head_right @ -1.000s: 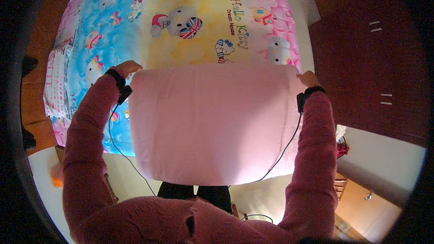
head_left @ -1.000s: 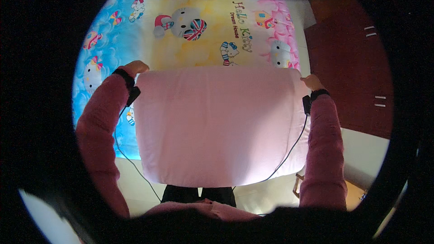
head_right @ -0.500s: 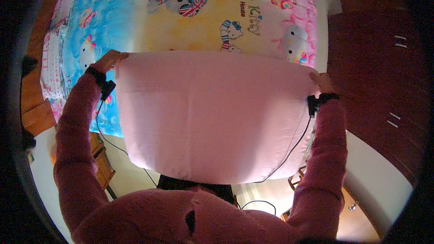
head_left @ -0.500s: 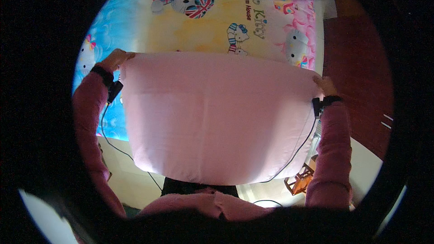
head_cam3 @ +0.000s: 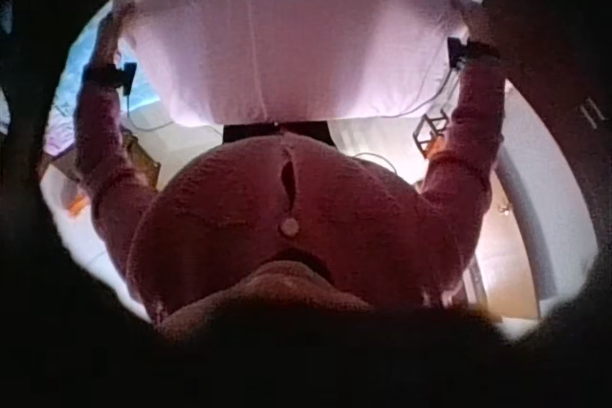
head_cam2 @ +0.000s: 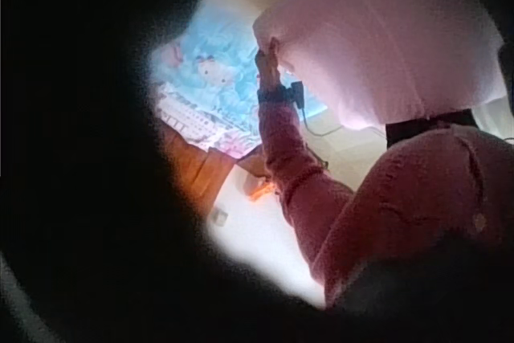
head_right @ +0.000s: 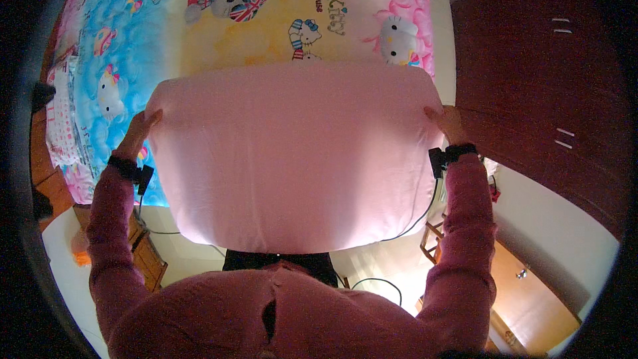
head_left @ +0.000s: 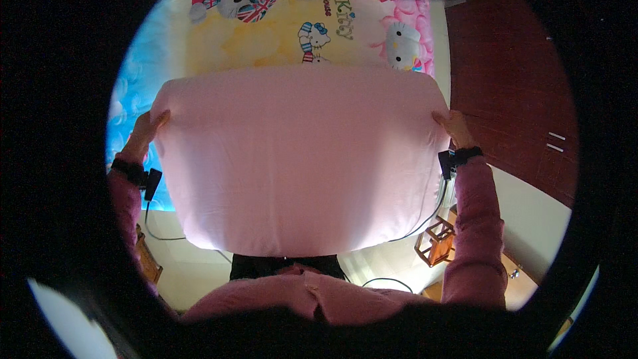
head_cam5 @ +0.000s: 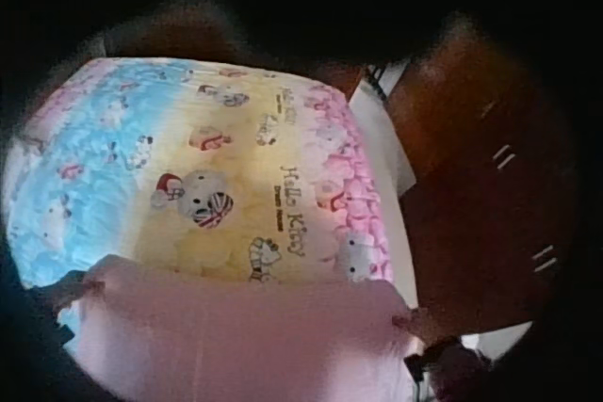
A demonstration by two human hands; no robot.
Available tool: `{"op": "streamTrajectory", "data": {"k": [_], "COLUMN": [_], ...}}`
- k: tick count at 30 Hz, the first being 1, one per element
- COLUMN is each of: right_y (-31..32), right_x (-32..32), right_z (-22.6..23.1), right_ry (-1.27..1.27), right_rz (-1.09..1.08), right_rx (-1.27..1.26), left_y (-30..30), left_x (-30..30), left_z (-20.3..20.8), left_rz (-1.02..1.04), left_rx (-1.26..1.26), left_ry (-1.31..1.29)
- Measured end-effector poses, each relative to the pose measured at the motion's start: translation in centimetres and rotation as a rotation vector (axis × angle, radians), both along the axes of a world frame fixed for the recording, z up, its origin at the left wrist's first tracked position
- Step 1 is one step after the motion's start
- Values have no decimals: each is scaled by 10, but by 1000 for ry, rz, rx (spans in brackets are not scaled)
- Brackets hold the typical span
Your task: The person folds a pink duvet on a bed with Hello Kitty patterned sheets. They smooth the duvet, fold it in thirds, roll it tightly, and then place the rolled bundle on a nearby chair.
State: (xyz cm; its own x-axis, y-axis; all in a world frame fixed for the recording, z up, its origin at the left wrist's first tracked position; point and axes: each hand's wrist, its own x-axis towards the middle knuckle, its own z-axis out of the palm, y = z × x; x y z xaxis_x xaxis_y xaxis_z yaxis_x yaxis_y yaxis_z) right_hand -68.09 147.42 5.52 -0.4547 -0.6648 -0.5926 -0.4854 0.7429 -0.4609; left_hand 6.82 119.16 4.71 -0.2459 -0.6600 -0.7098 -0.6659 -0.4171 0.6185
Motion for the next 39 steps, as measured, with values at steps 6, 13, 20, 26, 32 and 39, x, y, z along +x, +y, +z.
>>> {"op": "streamTrajectory", "data": {"k": [6,13,20,26,32,39], "right_y": [4,41,53,199,274,285], "right_x": [38,268,324,206,180,225], "right_z": [13,73,44,19,23,22], "right_ry": [714,415,668,765,614,612], "right_rz": [135,573,566,270,-96,393], "right_rx": [-78,-455,-441,76,161,-273], "left_y": [2,138,220,232,261,372], "left_x": [21,-153,-250,-130,0,-126], "left_z": [-41,14,45,-26,-59,-9], "left_rz": [20,-608,-801,-660,-492,-350], "left_rx": [-151,-848,-695,-689,-833,-612], "left_ry": [-234,-57,-119,-486,-959,-450]}}
